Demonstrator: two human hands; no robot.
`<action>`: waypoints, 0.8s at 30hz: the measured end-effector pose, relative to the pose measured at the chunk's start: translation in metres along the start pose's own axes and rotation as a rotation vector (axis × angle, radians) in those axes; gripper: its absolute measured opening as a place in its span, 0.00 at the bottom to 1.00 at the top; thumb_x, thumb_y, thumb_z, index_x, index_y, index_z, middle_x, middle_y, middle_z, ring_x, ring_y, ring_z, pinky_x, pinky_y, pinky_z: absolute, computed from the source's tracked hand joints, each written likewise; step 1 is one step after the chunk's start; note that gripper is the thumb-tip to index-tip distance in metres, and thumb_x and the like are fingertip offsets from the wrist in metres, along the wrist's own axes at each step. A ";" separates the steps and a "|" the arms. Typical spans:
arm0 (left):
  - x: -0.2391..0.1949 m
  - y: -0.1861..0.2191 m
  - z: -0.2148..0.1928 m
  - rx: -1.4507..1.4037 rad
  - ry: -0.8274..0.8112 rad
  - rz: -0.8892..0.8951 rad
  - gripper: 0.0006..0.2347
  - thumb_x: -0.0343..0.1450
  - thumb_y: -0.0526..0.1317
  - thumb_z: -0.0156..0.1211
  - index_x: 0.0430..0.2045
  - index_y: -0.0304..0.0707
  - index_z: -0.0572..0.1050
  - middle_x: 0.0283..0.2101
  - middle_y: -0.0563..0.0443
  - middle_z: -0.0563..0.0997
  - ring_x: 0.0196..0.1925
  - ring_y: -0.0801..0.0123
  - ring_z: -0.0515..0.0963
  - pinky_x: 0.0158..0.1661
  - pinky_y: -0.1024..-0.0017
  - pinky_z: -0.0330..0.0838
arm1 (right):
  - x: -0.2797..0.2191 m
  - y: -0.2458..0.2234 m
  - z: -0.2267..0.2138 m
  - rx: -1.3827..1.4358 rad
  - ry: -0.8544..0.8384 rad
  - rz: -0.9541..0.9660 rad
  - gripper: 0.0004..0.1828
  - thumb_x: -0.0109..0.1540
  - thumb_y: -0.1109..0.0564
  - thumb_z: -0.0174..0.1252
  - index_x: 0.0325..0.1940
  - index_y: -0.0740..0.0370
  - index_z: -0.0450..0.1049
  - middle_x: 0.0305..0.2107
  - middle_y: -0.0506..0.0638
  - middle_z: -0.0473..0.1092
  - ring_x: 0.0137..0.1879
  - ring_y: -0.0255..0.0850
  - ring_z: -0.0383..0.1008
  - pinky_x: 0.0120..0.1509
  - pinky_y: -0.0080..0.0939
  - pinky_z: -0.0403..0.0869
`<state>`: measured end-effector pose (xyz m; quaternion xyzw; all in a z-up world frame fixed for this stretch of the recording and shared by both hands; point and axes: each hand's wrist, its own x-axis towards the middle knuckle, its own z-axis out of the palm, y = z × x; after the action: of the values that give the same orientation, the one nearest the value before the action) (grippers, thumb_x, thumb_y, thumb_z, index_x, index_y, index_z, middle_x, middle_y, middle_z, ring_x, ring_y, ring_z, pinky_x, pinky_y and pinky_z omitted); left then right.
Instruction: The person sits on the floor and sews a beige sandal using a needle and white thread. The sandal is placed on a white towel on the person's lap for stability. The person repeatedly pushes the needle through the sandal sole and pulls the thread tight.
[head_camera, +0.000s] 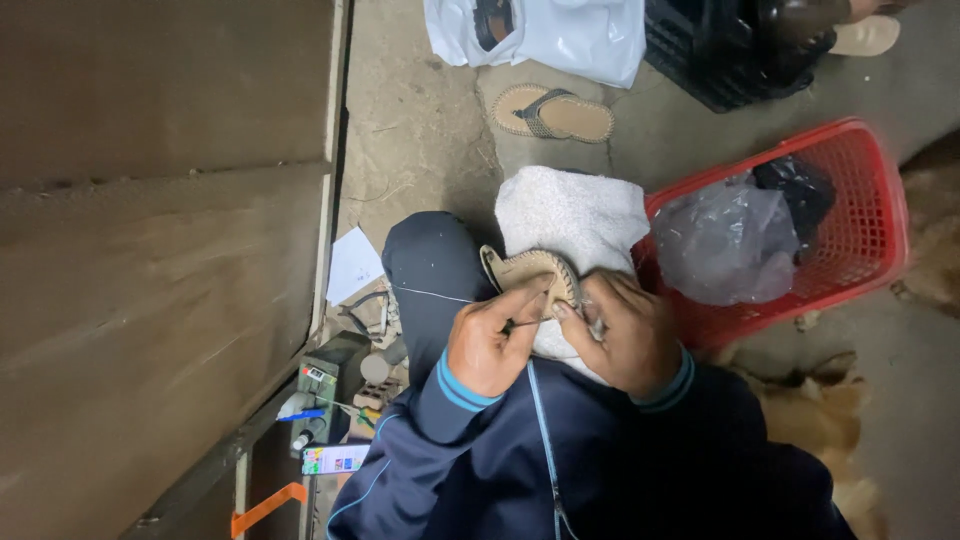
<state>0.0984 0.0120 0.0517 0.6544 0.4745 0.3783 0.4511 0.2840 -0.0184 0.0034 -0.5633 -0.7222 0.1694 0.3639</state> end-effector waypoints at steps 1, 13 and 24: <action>-0.001 0.003 -0.004 -0.008 -0.017 0.017 0.10 0.72 0.29 0.58 0.45 0.32 0.82 0.33 0.32 0.85 0.40 0.36 0.85 0.33 0.54 0.80 | -0.003 0.000 -0.004 0.005 0.001 0.060 0.19 0.60 0.48 0.64 0.21 0.52 0.63 0.13 0.43 0.57 0.20 0.43 0.65 0.26 0.36 0.66; 0.002 0.021 -0.028 0.273 -0.092 -0.009 0.13 0.75 0.33 0.55 0.55 0.35 0.76 0.43 0.38 0.81 0.47 0.38 0.83 0.44 0.48 0.78 | 0.016 0.004 -0.013 -0.002 -0.140 0.494 0.24 0.66 0.42 0.61 0.27 0.59 0.63 0.16 0.58 0.65 0.28 0.53 0.73 0.31 0.45 0.70; 0.016 0.017 -0.004 0.358 -0.142 0.081 0.10 0.76 0.42 0.57 0.49 0.52 0.81 0.34 0.53 0.83 0.32 0.52 0.86 0.31 0.60 0.79 | 0.033 0.001 -0.027 0.261 -0.223 0.545 0.24 0.68 0.42 0.60 0.32 0.65 0.70 0.23 0.65 0.72 0.40 0.55 0.80 0.40 0.51 0.73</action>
<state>0.1040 0.0258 0.0698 0.7677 0.4745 0.2587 0.3444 0.3005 0.0082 0.0319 -0.6623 -0.5525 0.4127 0.2929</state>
